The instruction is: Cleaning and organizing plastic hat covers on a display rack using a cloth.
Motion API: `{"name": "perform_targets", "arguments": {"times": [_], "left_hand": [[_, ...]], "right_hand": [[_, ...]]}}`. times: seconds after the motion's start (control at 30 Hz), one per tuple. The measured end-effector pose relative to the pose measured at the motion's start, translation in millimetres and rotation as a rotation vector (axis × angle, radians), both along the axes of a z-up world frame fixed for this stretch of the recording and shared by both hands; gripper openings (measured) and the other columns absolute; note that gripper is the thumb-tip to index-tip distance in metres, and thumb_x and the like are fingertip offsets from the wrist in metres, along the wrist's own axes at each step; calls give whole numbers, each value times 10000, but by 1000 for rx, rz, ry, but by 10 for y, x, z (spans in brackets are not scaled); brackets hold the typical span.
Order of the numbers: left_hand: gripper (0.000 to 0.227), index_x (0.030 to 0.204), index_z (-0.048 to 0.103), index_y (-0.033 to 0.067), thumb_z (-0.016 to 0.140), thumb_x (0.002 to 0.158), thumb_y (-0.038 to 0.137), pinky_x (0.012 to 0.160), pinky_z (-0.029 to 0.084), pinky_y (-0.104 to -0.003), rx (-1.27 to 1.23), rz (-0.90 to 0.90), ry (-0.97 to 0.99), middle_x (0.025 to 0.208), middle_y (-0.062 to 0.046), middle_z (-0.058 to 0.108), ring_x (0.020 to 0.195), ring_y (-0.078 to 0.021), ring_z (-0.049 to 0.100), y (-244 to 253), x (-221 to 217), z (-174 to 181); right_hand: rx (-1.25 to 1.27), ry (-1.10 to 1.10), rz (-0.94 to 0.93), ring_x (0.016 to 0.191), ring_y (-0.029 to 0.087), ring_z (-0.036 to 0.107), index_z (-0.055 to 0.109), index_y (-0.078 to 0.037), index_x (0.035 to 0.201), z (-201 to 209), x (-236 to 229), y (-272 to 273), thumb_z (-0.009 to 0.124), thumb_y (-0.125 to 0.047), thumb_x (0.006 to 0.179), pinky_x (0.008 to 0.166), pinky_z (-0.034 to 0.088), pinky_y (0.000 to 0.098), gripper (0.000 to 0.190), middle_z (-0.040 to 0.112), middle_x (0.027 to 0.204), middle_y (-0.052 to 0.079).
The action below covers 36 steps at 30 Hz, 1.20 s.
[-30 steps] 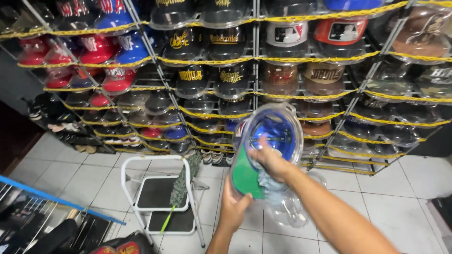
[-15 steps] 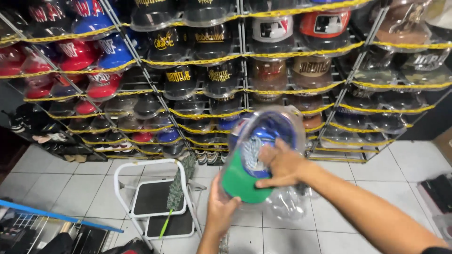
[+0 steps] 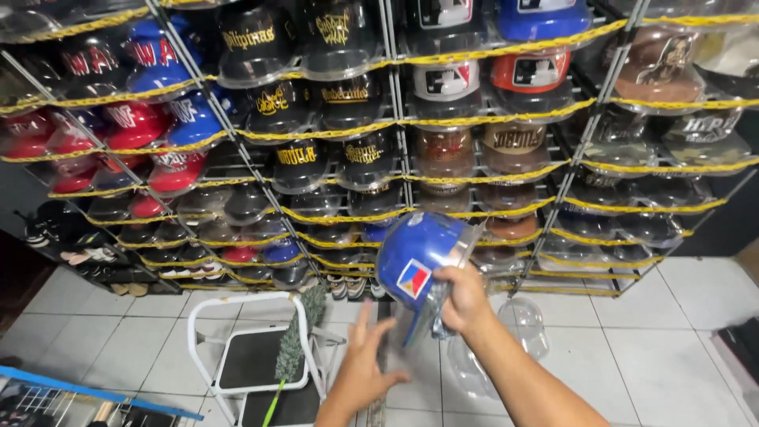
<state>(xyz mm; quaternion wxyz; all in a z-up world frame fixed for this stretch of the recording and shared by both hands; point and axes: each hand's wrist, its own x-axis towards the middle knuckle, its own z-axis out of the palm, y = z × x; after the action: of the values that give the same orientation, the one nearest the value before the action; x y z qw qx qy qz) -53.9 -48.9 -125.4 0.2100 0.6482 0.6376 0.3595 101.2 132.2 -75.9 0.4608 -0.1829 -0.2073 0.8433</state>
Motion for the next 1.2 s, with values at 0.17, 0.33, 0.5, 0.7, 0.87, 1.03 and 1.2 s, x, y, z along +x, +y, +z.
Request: {"name": "perform_targets", "arguments": {"times": [0.17,0.33,0.5,0.7,0.87,1.03,1.2], "left_hand": [[814,1531,435,160,627,880,610,1193,41,-700,356,181,78,1706,-232,130,1565,-479,101,539,186,1159],[674,1533,505,251,688,917,456,1119,156,-790,161,289,220,1654,-240,290,1499,-534,232,1141,254,1235],[717,1378,624,222,733,809,645,1149,306,-619,493,52,362,1548,-238,433,1443,-522,360,937,181,846],[443,1080,545,147,562,968,576,935,489,-448,304,169,19,1110,-51,478,1084,-337,607,1044,-58,771],[865,1614,323,267,681,889,572,1101,221,-769,57,241,127,1622,-260,280,1478,-524,294,1229,214,1241],[809,1496,531,253,779,783,545,1161,222,-660,279,120,319,1612,-206,352,1468,-503,303,826,166,1015],[495,902,606,121,543,915,612,1165,167,-691,324,97,77,1663,-201,263,1569,-481,110,756,7,898]], "right_hand": [[215,-18,-23,939,331,692,627,-6,1242,-182,-131,-59,565,119,635,881,573,490,622,712,1039,165],[94,152,106,1030,357,696,639,-56,1324,77,-172,-227,567,7,743,1008,516,543,589,735,1148,192],[-306,381,82,837,355,735,729,-67,1025,742,56,-262,496,-966,727,909,593,565,975,757,923,159],[-246,434,266,696,240,712,735,-122,801,933,107,-378,451,-1074,578,761,609,409,1018,721,687,72],[-235,445,400,909,307,703,725,-129,958,721,10,-229,459,-1083,503,894,547,505,1090,758,926,89],[-280,492,364,880,380,714,761,-127,975,351,21,-63,405,-1066,622,737,568,554,1064,780,986,143],[-81,700,557,1398,417,452,434,-49,1520,-301,-41,40,420,-1050,648,1163,343,605,1329,500,1509,225]]}}
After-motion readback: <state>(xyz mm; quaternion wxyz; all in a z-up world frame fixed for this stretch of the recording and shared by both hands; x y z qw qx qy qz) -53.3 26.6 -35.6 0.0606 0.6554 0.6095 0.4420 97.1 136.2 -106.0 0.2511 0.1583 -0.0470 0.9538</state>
